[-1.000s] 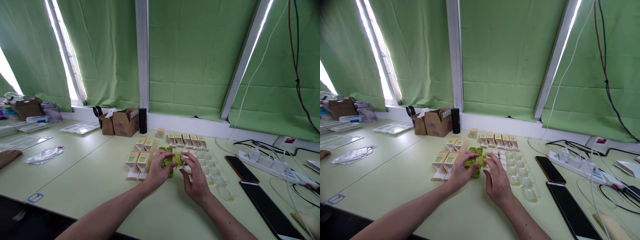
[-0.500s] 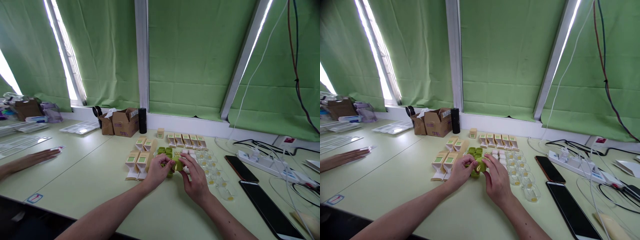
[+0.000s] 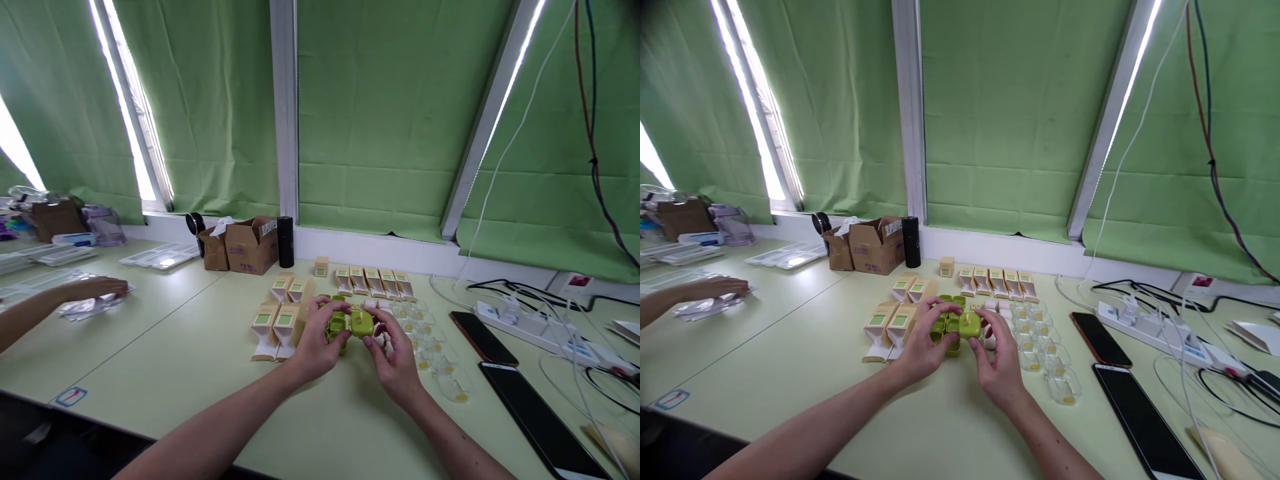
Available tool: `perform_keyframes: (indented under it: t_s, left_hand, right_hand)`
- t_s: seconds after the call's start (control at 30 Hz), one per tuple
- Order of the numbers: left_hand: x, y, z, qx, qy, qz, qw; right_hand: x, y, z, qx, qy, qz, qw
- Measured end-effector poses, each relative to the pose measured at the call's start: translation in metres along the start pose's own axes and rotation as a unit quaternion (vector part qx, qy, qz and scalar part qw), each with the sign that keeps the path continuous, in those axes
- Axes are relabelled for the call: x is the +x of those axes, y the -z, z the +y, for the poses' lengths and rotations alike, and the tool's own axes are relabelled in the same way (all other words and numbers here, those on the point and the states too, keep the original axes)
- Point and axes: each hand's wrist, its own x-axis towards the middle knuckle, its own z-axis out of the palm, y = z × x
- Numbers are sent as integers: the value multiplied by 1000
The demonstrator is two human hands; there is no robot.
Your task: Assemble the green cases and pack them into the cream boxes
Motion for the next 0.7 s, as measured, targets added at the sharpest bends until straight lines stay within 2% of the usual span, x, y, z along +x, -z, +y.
perform_keyframes:
  t_s: [0.27,0.43,0.6,0.7]
  left_hand:
    - [0,0,2,50,-75,-18,996]
    - [-1,0,0,71,-119,-55,989]
    - [-2,-2,-1,34,-102,-55,993]
    - [0,-3,-4,-23,-30,-31,999]
  right_hand:
    - [2,2,-2,14,8,-13,1000]
    - [1,0,-3,26,5,-13,1000]
    - [3,2,-4,26,2,-14,1000]
    - [8,10,-2,-17,4,15,1000]
